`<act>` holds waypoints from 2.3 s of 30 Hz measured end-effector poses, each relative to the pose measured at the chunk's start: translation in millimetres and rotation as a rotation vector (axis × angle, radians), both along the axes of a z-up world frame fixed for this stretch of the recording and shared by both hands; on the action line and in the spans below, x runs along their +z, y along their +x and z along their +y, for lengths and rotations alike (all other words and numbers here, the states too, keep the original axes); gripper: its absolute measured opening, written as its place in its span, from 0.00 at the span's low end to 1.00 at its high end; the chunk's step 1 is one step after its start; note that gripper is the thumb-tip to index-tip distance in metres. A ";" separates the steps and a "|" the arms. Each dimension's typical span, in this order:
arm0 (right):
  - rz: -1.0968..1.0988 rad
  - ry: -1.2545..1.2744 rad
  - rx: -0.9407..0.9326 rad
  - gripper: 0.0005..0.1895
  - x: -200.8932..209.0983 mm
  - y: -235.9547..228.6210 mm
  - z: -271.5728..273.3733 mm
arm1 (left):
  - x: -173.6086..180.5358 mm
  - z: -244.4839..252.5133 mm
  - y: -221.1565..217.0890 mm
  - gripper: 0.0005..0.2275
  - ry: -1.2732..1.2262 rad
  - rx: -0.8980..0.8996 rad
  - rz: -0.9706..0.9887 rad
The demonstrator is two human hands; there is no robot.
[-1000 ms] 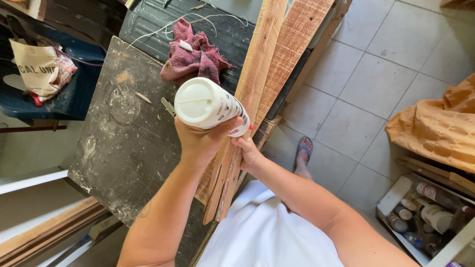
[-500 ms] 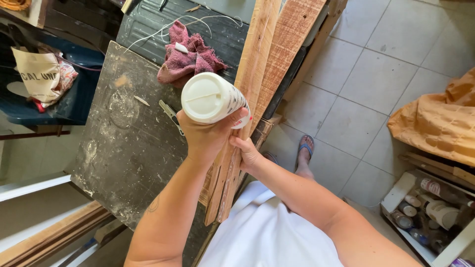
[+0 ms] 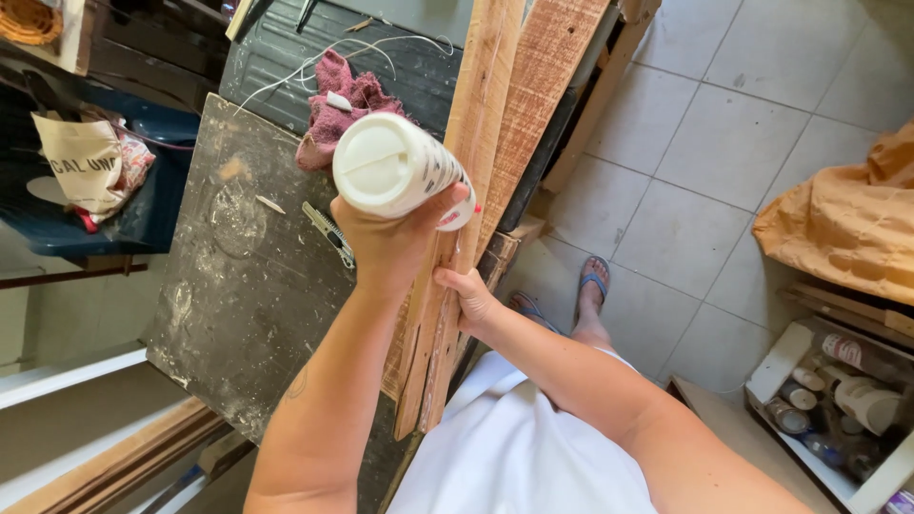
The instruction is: Applying wood glue to the edges of wooden planks and securing them together with a clamp on a workbench.
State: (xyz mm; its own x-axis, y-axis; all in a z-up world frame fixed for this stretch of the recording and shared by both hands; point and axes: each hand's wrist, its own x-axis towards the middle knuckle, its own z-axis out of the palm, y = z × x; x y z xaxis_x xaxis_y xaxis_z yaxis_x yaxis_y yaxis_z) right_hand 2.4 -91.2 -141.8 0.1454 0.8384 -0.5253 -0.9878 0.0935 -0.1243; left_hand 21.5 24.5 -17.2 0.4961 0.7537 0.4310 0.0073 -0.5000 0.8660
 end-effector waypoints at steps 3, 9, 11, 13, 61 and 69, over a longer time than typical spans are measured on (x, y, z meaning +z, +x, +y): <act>-0.008 0.005 0.018 0.28 0.6 1.6 4.3 | 5.9 -2.9 -4.2 0.31 -0.017 -0.018 0.015; 0.012 -0.012 0.008 0.28 1.9 0.2 3.0 | -3.9 9.5 32.5 0.33 -0.045 0.011 -0.076; 0.007 -0.010 0.004 0.28 13.8 4.6 1.7 | 0.3 14.4 40.0 0.33 -0.016 0.015 -0.073; 0.002 -0.008 -0.006 0.27 24.0 9.1 1.5 | -0.6 16.1 40.9 0.32 0.012 0.011 -0.069; 0.019 -0.013 -0.039 0.26 27.7 14.5 7.1 | 2.5 37.0 66.3 0.31 -0.016 -0.012 -0.023; 0.011 -0.003 0.008 0.26 17.7 8.4 5.2 | -48.6 81.7 111.0 0.41 0.011 -0.006 -0.187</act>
State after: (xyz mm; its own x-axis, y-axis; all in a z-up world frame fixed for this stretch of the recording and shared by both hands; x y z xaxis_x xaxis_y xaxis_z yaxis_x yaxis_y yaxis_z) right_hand 10.8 -86.0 -124.1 0.1325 0.8379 -0.5294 -0.9899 0.0848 -0.1135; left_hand 132.5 106.2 -65.8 0.4114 0.7458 0.5240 -0.1564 -0.5086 0.8467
